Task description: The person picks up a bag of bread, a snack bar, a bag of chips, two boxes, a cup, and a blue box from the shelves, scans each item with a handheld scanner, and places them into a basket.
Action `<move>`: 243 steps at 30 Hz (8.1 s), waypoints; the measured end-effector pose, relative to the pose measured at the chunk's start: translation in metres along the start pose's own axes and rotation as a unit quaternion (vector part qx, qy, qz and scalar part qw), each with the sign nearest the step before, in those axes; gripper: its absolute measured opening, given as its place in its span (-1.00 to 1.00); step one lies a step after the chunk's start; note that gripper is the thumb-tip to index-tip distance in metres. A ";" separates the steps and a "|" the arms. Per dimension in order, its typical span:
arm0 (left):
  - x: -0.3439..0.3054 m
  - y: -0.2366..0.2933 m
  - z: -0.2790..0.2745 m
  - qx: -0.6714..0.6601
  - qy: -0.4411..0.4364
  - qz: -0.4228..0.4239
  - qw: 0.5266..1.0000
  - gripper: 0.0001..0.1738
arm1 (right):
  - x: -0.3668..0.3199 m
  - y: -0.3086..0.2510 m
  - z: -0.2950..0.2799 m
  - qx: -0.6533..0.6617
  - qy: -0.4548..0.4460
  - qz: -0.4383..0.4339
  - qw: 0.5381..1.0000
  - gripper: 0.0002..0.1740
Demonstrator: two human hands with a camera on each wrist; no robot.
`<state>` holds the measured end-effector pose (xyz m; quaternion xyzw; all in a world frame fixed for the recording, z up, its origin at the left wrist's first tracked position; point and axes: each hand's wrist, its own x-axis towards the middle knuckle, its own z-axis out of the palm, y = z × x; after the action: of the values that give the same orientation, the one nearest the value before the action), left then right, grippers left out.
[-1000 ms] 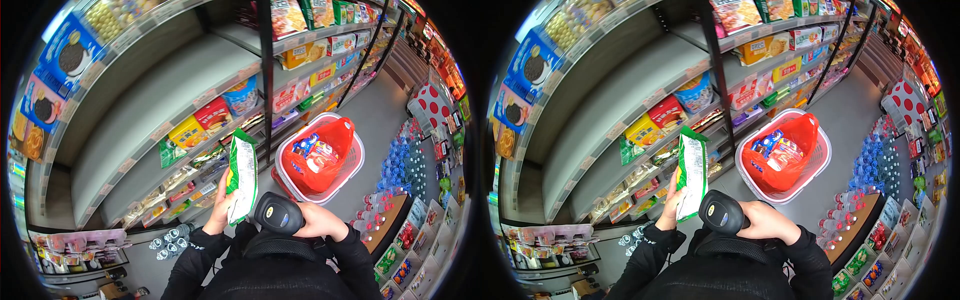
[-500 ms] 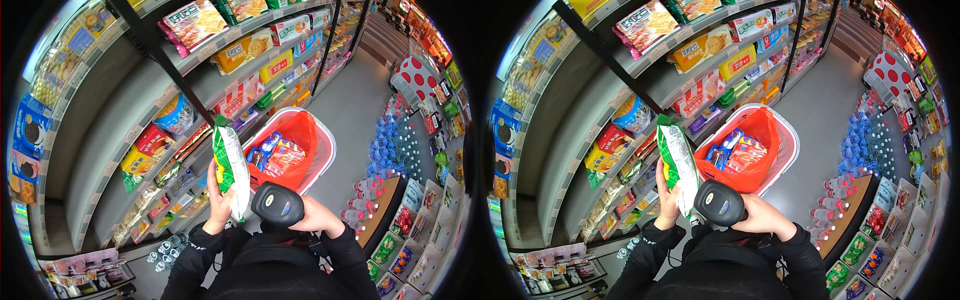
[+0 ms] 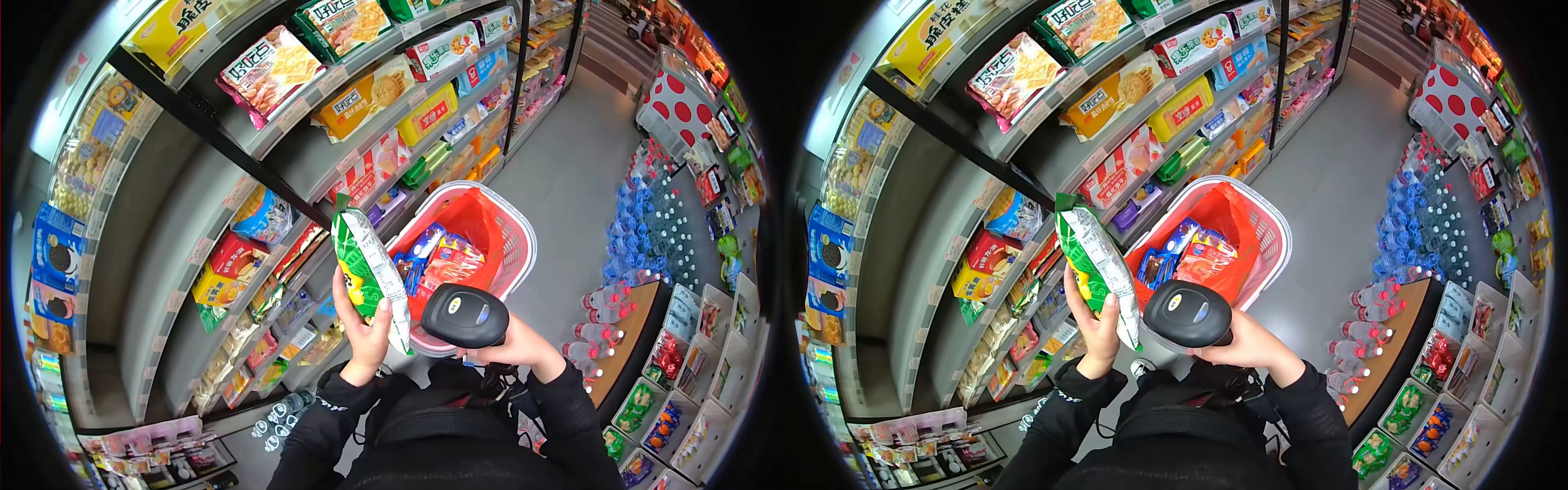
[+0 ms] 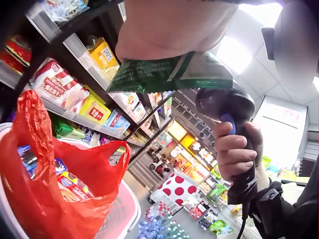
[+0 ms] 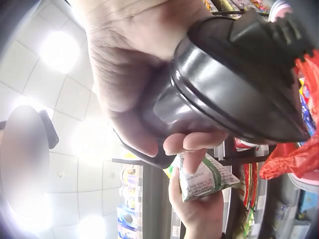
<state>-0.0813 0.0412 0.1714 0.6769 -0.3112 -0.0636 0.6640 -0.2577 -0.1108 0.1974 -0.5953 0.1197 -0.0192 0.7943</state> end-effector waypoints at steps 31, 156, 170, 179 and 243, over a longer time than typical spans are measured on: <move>0.009 -0.008 0.030 0.047 -0.020 0.055 0.997 -0.16 | 0.003 0.001 -0.028 0.089 -0.044 0.050 0.994 -0.50; -0.048 -0.048 -0.429 -0.219 0.219 -0.092 0.946 -0.20 | 0.227 0.017 0.387 -0.063 -0.261 0.185 0.945 -0.83; -0.053 -0.066 -0.431 -0.203 0.220 -0.051 0.953 -0.24 | 0.225 0.016 0.392 -0.052 -0.268 0.189 0.943 -0.85; -0.053 -0.069 -0.415 -0.187 0.217 -0.051 0.957 -0.23 | 0.219 0.015 0.378 -0.038 -0.278 0.190 0.941 -0.84; 0.093 -0.101 0.220 0.591 -0.587 0.023 0.553 -0.60 | -0.108 0.051 -0.039 0.233 0.220 0.077 0.944 -0.52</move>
<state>-0.0830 -0.2028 0.0824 0.7223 -0.6151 -0.2332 -0.2135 -0.3764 -0.1136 0.1564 -0.3632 0.3289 -0.1156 0.8641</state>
